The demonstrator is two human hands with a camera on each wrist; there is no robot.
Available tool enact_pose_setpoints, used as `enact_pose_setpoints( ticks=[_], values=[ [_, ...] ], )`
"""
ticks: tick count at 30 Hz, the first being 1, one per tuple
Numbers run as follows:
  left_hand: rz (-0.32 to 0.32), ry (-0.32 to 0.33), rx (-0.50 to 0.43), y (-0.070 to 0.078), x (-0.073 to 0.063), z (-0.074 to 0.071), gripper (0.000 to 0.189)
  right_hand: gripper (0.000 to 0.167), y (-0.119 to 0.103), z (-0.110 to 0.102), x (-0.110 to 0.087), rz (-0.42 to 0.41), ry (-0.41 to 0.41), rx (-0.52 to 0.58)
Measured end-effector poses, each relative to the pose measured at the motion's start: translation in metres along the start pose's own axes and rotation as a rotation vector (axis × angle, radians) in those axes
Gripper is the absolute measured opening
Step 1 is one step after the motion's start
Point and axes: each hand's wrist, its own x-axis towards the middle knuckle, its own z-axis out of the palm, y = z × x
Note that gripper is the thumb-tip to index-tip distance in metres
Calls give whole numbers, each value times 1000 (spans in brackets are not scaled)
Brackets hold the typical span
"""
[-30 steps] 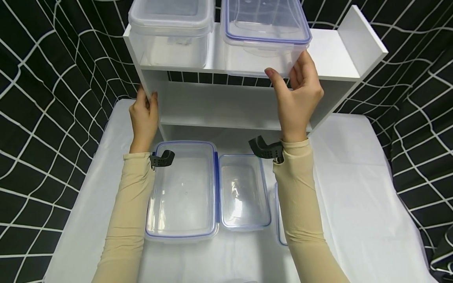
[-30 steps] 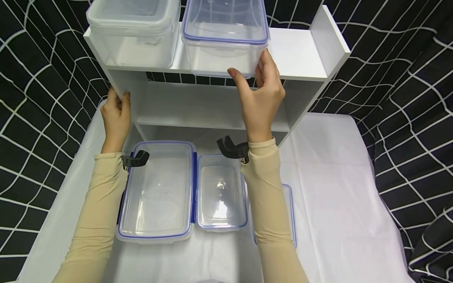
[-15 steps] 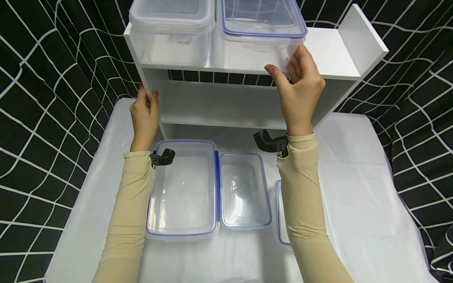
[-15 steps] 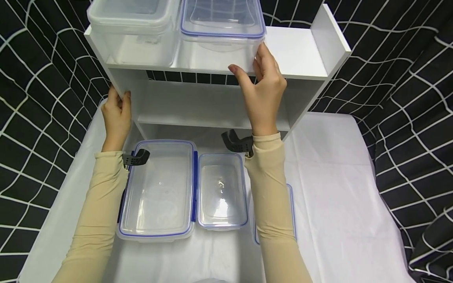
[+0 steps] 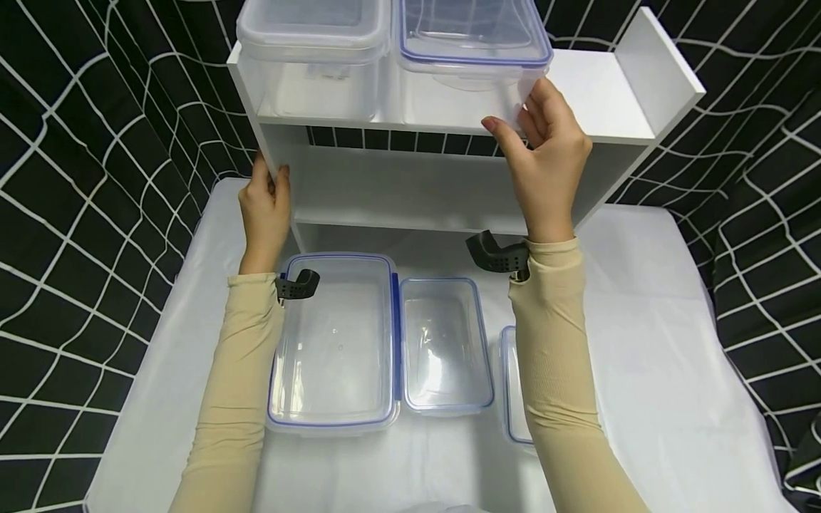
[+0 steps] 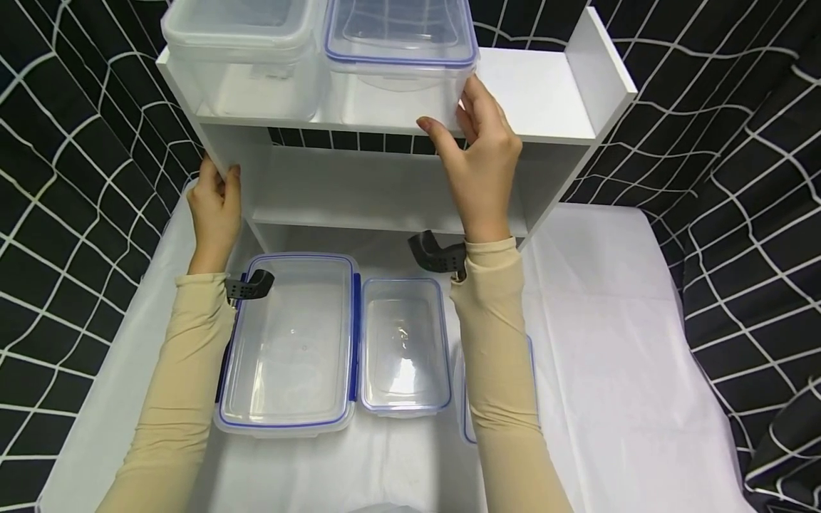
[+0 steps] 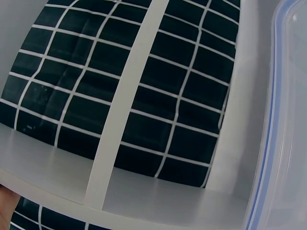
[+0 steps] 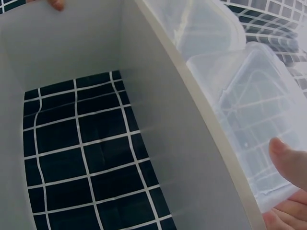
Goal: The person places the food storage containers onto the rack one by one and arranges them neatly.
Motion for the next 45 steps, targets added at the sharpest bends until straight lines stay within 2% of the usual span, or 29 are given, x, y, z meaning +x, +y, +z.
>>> enact_pose_setpoints(
  ticks=[6, 14, 18, 22, 26, 29, 34, 41, 45],
  values=[
    [-5, -5, 0, -4, -1, 0, 31, 49, 1, 5, 0, 10, 10, 12],
    [-17, -10, 1, -6, -3, -2, 31, 51, 5, 9, 2, 44, 27, 88],
    [-19, -4, -2, -7, -4, -2, 31, 52, 7, 10, -2, 40, 53, 65],
    [-37, -13, -8, -7, -4, 0, 31, 55, 12, 6, -19, -9, 108, 111],
    [-44, -12, -13, -5, -2, 0, 31, 57, 21, -3, -36, -83, 112, 195],
    [-34, 7, -14, -4, 0, -1, 31, 54, 28, -11, -45, -116, 104, 220],
    [-12, 2, -8, -5, -1, -1, 32, 45, 39, -26, -65, -151, 147, 261],
    [-32, -2, -9, -2, 0, -1, 33, 41, 46, -51, -94, -137, 154, 210],
    [-21, -4, -11, -1, 0, -1, 33, 42, 49, -65, -108, -104, 161, 201]
  ],
)
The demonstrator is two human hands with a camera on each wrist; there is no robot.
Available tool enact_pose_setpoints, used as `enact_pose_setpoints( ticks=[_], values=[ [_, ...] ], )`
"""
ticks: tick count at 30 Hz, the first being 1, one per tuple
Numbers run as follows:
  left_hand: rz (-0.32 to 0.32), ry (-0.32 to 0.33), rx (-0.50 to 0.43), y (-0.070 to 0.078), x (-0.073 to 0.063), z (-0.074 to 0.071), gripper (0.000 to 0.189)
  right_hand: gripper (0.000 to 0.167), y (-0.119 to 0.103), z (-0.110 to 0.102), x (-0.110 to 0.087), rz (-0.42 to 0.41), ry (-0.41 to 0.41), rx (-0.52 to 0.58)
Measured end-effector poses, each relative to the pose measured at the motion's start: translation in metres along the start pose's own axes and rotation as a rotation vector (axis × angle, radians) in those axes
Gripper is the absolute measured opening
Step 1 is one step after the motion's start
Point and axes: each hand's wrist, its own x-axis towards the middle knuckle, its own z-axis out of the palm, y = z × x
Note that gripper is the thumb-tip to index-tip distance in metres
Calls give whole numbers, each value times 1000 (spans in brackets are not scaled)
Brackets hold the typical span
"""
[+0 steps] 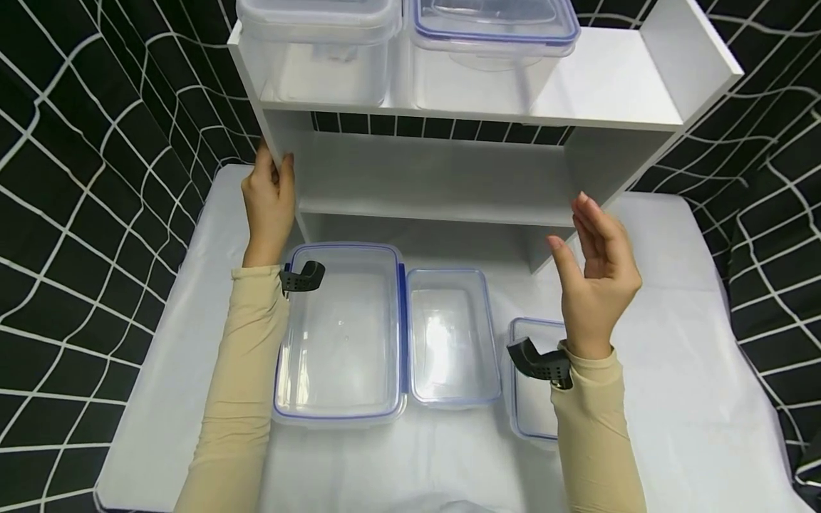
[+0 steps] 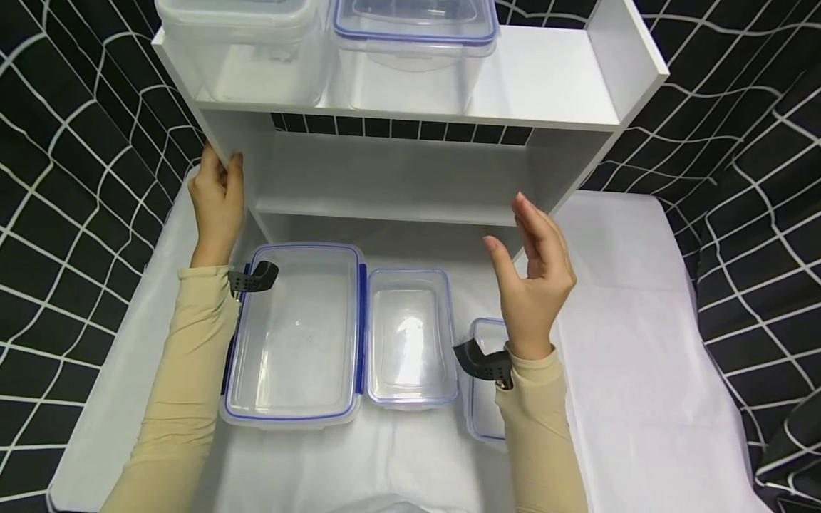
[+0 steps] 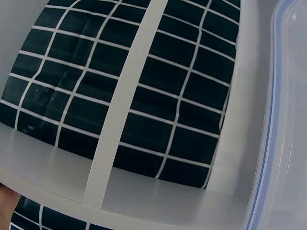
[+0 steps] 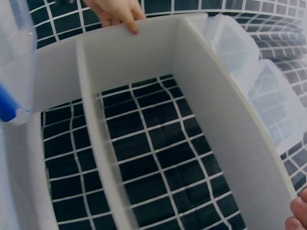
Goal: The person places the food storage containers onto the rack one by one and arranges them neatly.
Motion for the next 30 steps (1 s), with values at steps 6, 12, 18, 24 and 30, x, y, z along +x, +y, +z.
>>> enact_pose_setpoints(
  ticks=[6, 12, 18, 24, 30],
  values=[
    [30, -10, 21, -3, 0, 0, 32, 42, -2, -26, -16, 32, 6, -39],
    [44, -18, 34, -5, 0, -1, 32, 42, 1, -48, -31, 52, -11, -82],
    [38, -13, 32, -3, 1, 0, 30, 43, 3, -70, -50, 84, -62, -140],
    [19, -14, 33, -2, 0, 0, 31, 46, 1, -95, -73, 132, -110, -273],
    [23, -8, 36, -2, -1, 0, 30, 49, -3, -121, -99, 218, -165, -461]
  ],
)
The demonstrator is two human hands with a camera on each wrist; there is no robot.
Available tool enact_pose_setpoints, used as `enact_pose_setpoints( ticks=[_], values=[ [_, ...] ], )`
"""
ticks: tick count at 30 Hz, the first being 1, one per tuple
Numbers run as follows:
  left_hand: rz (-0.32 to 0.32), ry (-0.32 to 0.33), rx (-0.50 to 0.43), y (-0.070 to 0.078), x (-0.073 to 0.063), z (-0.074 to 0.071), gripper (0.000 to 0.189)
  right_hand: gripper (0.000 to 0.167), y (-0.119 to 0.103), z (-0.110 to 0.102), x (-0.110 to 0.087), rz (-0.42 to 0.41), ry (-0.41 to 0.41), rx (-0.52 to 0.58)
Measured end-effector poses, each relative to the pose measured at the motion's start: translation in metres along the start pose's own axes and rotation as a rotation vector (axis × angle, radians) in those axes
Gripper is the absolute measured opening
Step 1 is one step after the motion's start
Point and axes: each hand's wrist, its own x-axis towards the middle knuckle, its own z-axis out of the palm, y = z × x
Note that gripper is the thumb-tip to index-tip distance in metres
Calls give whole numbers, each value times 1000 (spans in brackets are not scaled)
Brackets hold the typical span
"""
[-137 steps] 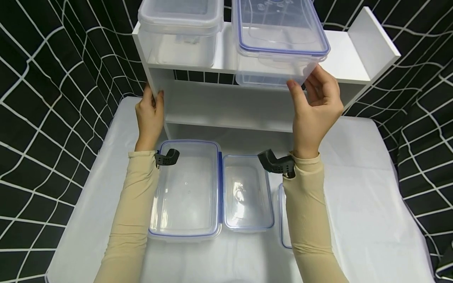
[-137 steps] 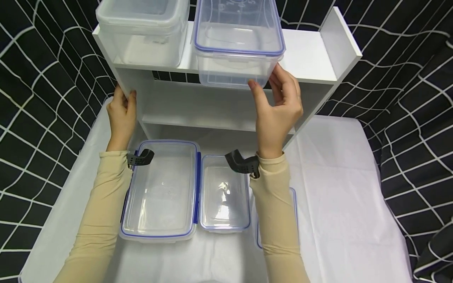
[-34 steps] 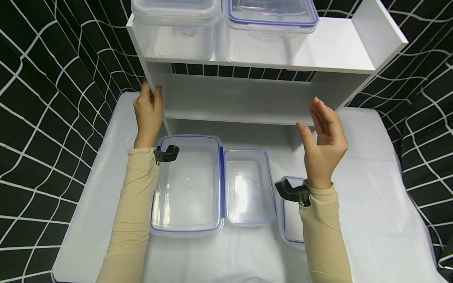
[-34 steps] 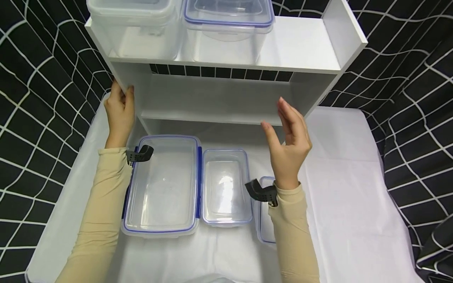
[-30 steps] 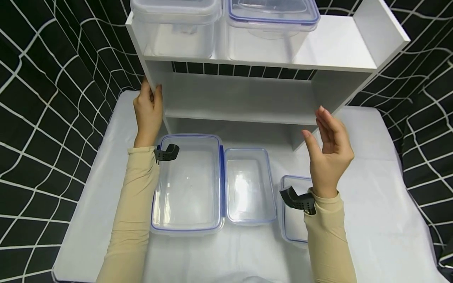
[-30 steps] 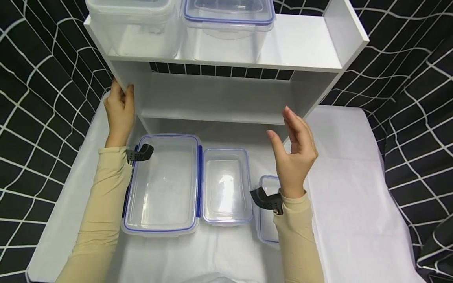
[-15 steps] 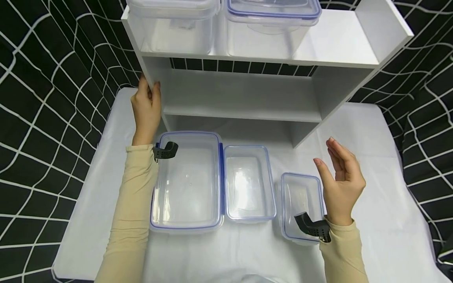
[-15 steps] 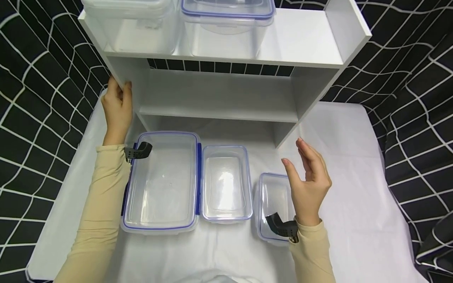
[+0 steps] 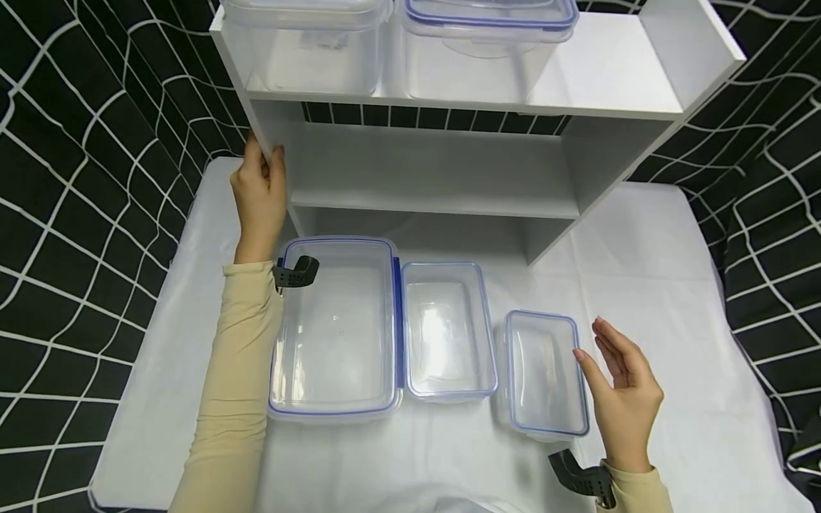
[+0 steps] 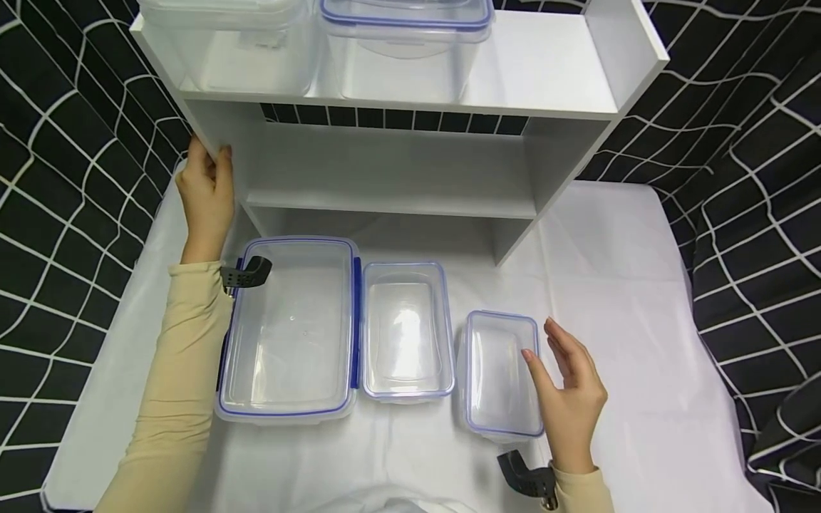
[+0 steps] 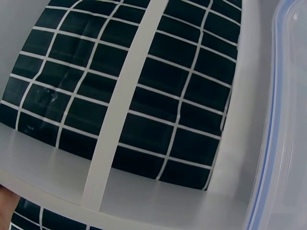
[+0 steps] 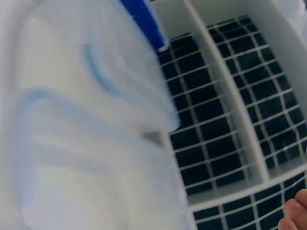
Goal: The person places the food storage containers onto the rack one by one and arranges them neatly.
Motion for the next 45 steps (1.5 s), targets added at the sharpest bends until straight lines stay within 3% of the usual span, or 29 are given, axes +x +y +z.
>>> enact_pose_setpoints(
  ticks=[7, 17, 21, 25, 32, 38, 45],
  values=[
    [-10, 8, -12, 0, 0, 1, 31, 52, 9, -17, -29, 93, -21, -126],
    [-28, 18, 12, -1, 0, -1, 30, 59, 19, -23, -58, 109, -59, -69],
    [-31, 16, 8, -1, 0, -1, 31, 70, 25, -26, -67, 122, -65, -145],
    [-27, 6, 4, -1, 0, 1, 32, 84, 35, -31, -75, 208, -109, -253],
    [-28, 10, -12, -1, -1, 1, 32, 99, 49, -31, -82, 395, -225, -284],
    [-28, 16, -3, -1, -2, 1, 32, 102, 53, -29, -82, 424, -270, -272],
    [-22, 19, 2, -1, -2, 1, 32, 97, 57, -22, -79, 480, -269, -259]
  ],
)
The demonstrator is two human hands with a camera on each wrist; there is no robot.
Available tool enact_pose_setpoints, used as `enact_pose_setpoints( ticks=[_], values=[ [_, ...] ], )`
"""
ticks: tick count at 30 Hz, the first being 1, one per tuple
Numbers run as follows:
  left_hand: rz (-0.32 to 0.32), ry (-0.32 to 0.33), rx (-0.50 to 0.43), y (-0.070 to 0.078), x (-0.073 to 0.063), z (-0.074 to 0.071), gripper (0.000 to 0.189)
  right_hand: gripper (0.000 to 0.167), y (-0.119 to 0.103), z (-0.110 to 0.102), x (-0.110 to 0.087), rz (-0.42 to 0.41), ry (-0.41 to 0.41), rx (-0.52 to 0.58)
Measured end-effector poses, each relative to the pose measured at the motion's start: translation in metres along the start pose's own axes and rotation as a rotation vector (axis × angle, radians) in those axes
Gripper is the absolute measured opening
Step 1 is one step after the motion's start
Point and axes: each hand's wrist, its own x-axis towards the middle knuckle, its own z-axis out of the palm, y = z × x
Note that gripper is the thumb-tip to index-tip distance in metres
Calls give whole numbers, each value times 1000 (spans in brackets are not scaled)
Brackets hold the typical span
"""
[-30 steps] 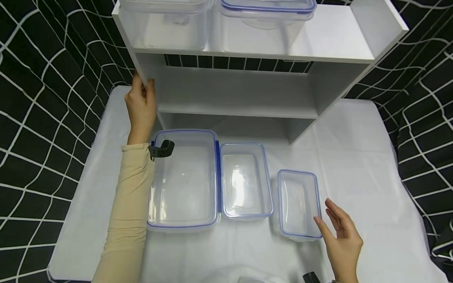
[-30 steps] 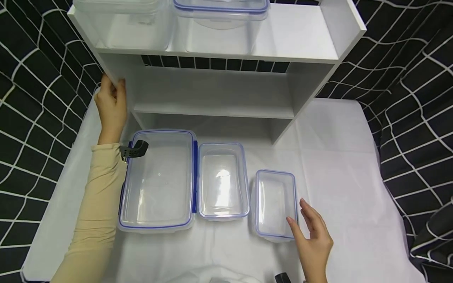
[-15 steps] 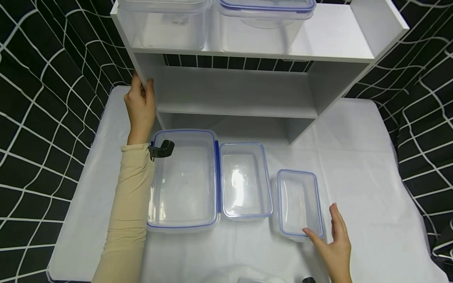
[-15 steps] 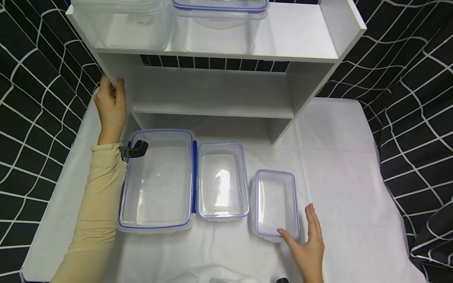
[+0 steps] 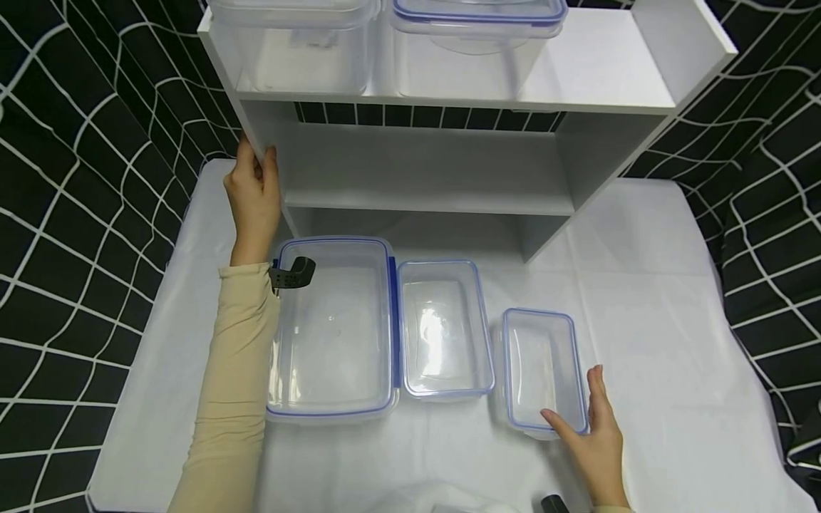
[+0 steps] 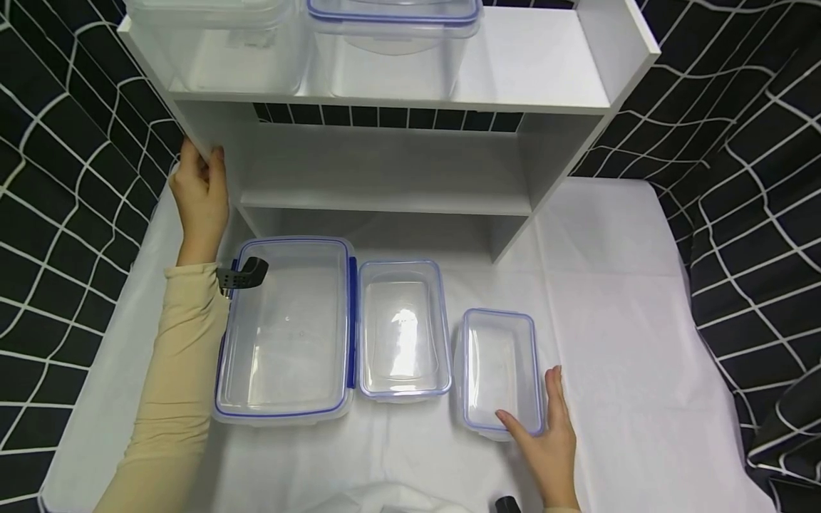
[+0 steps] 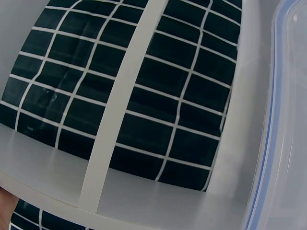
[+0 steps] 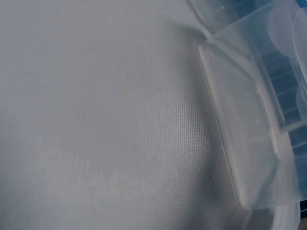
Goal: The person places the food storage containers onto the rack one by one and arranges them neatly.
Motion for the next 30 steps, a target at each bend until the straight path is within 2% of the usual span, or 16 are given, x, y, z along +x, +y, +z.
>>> enact_pose_setpoints(
  ticks=[6, 11, 23, 30],
  values=[
    [-5, 5, -1, 0, -1, 0, 31, 95, -3, 5, 8, -55, -2, 2],
    [-1, 5, -4, 1, -1, 0, 31, 92, -6, 9, 16, -53, 28, -26],
    [2, 1, -2, 0, -2, 0, 31, 91, -5, 21, 32, -51, 65, 0],
    [6, 8, 1, 2, 0, -1, 31, 106, -1, 19, 33, -209, 28, -45]
  ],
)
